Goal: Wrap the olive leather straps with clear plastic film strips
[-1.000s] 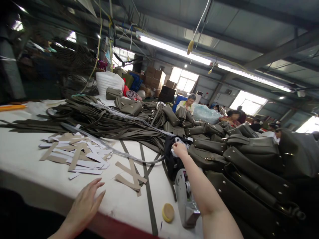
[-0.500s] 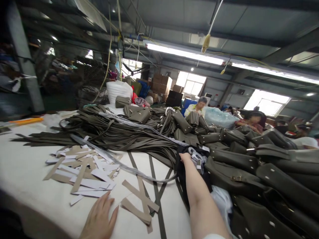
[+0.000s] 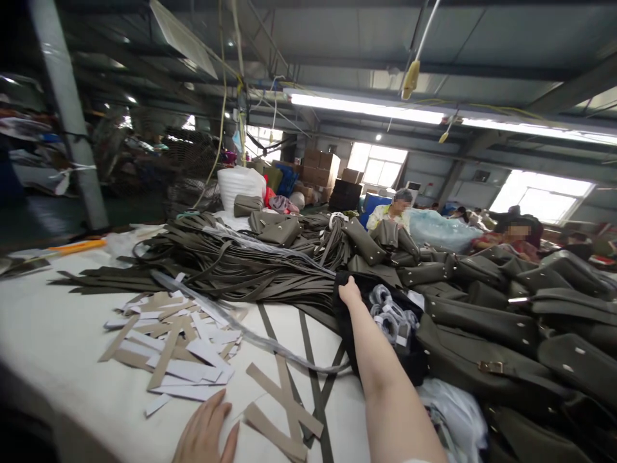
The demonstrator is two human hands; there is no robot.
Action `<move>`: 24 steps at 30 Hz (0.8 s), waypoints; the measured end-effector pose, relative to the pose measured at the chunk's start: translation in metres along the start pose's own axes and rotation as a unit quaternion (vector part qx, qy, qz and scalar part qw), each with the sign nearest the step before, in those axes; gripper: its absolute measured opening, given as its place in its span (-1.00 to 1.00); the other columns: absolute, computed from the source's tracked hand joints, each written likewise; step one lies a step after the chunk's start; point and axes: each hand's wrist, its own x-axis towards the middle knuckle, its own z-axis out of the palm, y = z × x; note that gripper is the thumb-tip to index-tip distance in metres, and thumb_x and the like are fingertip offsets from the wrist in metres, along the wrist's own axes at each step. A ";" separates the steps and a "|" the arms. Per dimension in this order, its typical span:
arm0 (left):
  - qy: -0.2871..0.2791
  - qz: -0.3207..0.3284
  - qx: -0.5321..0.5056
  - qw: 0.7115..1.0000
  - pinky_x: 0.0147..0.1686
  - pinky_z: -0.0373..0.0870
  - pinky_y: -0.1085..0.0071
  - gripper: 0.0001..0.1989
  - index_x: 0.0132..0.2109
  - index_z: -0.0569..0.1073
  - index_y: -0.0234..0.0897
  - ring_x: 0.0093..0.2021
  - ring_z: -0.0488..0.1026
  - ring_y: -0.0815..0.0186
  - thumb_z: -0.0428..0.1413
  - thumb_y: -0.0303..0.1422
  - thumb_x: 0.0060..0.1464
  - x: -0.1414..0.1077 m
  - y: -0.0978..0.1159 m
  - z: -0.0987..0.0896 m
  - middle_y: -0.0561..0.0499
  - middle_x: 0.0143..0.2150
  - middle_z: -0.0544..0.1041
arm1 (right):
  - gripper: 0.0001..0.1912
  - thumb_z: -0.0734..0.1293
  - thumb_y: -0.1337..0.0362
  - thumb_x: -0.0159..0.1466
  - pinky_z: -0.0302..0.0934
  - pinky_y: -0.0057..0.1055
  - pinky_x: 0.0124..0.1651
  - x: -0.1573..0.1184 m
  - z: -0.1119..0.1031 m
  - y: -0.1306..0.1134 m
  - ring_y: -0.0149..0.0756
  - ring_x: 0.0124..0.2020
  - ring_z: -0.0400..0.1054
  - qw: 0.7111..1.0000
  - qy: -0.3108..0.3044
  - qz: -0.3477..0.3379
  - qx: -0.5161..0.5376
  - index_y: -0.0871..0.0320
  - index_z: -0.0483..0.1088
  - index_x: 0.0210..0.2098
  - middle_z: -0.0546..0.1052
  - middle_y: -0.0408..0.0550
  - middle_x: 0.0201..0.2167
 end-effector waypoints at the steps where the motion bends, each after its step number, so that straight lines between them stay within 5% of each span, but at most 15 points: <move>1: -0.010 -0.018 -0.003 1.000 0.11 0.41 0.11 -0.65 -0.05 0.55 -0.33 0.12 0.44 0.05 0.02 -0.24 0.14 0.000 0.004 -0.004 -0.20 0.12 0.51 | -0.60 0.30 0.17 0.35 0.31 -0.05 0.05 -0.007 0.000 -0.001 -0.11 0.03 0.37 0.999 0.015 0.002 -0.032 0.19 0.31 0.12 0.40 0.10 0.09; 5: -0.063 -0.074 -0.027 0.995 0.19 0.33 0.06 -0.64 -0.01 0.53 -0.34 0.20 0.37 0.01 0.00 -0.28 0.15 0.004 0.022 -0.023 -0.21 0.19 0.45 | -0.44 0.22 0.34 0.33 -0.03 0.00 0.28 -0.037 0.011 -0.014 0.16 0.30 0.06 0.988 0.054 -0.079 -0.121 0.36 0.11 0.29 0.20 0.43 0.25; 8: -0.096 -0.095 -0.050 0.990 0.23 0.29 0.05 -0.64 0.02 0.51 -0.32 0.23 0.33 0.02 0.00 -0.31 0.15 0.009 0.030 -0.036 -0.20 0.21 0.43 | -0.41 0.23 0.36 0.29 -0.16 -0.13 0.33 -0.057 0.031 -0.030 0.06 0.34 -0.02 0.967 -0.003 -0.199 -0.162 0.30 0.12 0.29 0.23 0.28 0.28; 16: -0.144 -0.132 -0.095 0.976 0.28 0.21 0.00 -0.64 0.04 0.47 -0.35 0.26 0.28 -0.02 0.01 -0.38 0.11 0.020 0.040 -0.059 -0.24 0.23 0.39 | -0.60 0.33 0.20 0.28 0.12 -0.23 0.16 -0.102 0.116 -0.056 -0.08 0.08 0.33 0.905 -0.197 -0.286 -0.244 0.26 0.40 0.05 0.49 0.18 0.01; 20: -0.146 -0.146 -0.119 0.971 0.30 0.18 0.00 -0.64 0.04 0.46 -0.36 0.27 0.27 -0.01 0.01 -0.36 0.13 0.020 0.041 -0.059 -0.24 0.24 0.38 | -0.63 0.32 0.11 0.33 0.25 -0.10 0.07 -0.130 0.152 -0.066 -0.16 -0.02 0.39 0.883 -0.249 -0.302 -0.258 0.22 0.39 0.02 0.49 0.06 -0.03; 24: -0.136 -0.146 -0.128 0.972 0.30 0.18 -0.01 -0.65 0.03 0.46 -0.34 0.26 0.27 -0.01 0.01 -0.33 0.14 0.019 0.041 -0.057 -0.23 0.24 0.38 | -0.67 0.33 0.16 0.33 0.26 -0.06 0.10 -0.151 0.164 -0.068 -0.13 0.05 0.35 0.870 -0.265 -0.322 -0.263 0.20 0.39 0.02 0.43 0.07 0.05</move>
